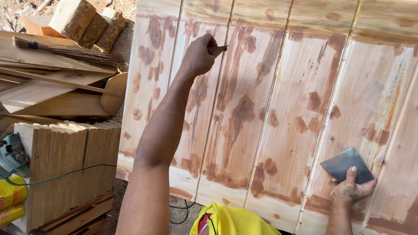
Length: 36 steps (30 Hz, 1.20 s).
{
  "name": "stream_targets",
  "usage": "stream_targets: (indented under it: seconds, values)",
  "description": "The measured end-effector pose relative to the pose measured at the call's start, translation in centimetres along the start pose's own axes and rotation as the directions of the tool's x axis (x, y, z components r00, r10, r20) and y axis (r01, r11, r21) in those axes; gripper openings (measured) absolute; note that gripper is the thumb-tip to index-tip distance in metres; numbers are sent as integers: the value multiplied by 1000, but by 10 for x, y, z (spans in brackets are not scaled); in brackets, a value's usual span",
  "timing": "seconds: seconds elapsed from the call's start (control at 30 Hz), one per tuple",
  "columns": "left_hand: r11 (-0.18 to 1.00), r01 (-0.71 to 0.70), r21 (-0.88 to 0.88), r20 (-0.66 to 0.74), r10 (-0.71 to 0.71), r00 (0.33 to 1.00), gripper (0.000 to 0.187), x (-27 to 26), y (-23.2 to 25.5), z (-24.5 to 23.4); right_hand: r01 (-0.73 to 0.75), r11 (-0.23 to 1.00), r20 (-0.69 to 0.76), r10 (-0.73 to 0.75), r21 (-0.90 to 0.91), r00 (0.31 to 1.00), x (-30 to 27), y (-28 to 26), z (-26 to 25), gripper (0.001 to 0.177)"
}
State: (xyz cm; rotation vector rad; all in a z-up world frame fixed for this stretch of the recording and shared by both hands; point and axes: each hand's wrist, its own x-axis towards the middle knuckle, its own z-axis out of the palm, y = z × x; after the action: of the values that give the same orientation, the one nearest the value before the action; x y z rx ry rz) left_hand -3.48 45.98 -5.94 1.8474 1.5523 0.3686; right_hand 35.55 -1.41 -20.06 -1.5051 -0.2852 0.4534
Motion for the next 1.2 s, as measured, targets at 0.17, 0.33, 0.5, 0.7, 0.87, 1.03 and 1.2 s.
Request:
stream_targets:
  seconds: [0.17,0.33,0.5,0.7,0.87,1.03,1.2]
  values:
    - [988,4,154,-44,3,999,25,75,-2,29,51,997,12,-52,61,999,-5,14,-12,47]
    - [945,43,324,-46,-30,998,31,112,-13,55,-22,999,-49,21,-29,999,-13,6,-16,57]
    - [936,-25,351,-86,59,995,24,121,-11,64,-3,994,-31,0,-112,1000,-17,-2,-10,57]
    - [918,-34,395,-46,57,997,21,114,5,62,-38,987,-78,26,-154,997,-17,-23,11,58]
    - [799,-51,599,23,47,999,18,107,6,77,34,988,3,-34,-148,999,-21,-36,28,65]
    - [815,-298,497,183,238,954,31,110,-9,53,-40,994,-86,31,-106,996,-26,-49,26,58]
    - [938,-96,333,5,100,995,34,129,-12,7,-84,986,69,94,-145,993,-8,-37,18,71]
